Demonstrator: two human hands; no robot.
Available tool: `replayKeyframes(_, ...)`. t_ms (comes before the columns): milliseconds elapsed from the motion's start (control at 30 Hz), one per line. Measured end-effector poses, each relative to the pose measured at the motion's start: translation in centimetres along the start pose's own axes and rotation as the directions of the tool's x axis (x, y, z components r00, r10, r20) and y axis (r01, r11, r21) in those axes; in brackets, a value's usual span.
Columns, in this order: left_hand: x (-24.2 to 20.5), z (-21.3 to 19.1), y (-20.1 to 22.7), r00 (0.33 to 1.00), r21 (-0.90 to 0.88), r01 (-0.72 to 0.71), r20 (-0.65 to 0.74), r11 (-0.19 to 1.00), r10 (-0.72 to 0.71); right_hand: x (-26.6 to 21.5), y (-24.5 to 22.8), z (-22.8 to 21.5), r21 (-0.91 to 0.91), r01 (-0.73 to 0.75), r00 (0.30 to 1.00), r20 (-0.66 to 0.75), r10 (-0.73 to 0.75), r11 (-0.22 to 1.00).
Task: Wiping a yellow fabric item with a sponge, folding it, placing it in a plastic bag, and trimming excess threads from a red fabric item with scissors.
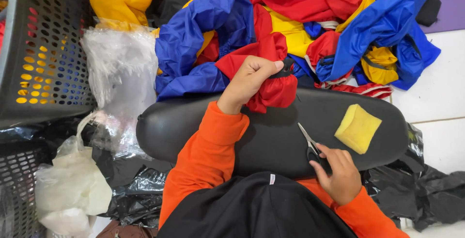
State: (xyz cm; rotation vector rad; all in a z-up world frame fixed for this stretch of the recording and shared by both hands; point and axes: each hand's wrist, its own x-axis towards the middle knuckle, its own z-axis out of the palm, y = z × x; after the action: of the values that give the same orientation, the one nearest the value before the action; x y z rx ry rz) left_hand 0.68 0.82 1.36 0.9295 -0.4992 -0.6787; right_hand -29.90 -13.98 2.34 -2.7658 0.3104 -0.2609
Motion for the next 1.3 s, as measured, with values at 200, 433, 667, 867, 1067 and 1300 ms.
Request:
replayKeyframes(200,-0.4,-0.1,0.7,1.000,0.016,-0.011,0.024,1.000,0.011,0.1,3.0,0.1,0.027,-0.092,0.965,0.249,0.082,0.995)
replayKeyframes(433,-1.1,0.1,3.2,0.970,0.047,-0.113,0.220,0.992,0.100,4.9,4.3,-2.2,0.196,-0.285,0.833,0.536,0.141,0.938)
replayKeyframes(667,-1.4,0.1,4.2,0.959,0.303,-0.282,0.092,0.910,0.267,13.2,-2.4,-6.8,0.359,-0.065,0.998,0.025,0.061,0.931)
replayKeyframes(867,-1.1,-0.1,3.9,0.910,0.338,-0.411,0.097,0.847,0.403,16.5,-1.9,0.3,0.509,0.405,0.881,-0.440,-0.176,0.759)
replayKeyframes(1067,-0.9,0.9,5.2,0.911,0.395,-0.404,0.089,0.825,0.403,17.5,-1.7,2.9,0.285,0.505,0.770,-0.575,-0.276,0.815)
replayKeyframes(1300,-0.8,1.6,6.4,0.963,0.495,-0.268,0.110,0.826,0.247,16.8,-1.4,2.1,0.353,0.404,0.901,-0.314,-0.300,0.844)
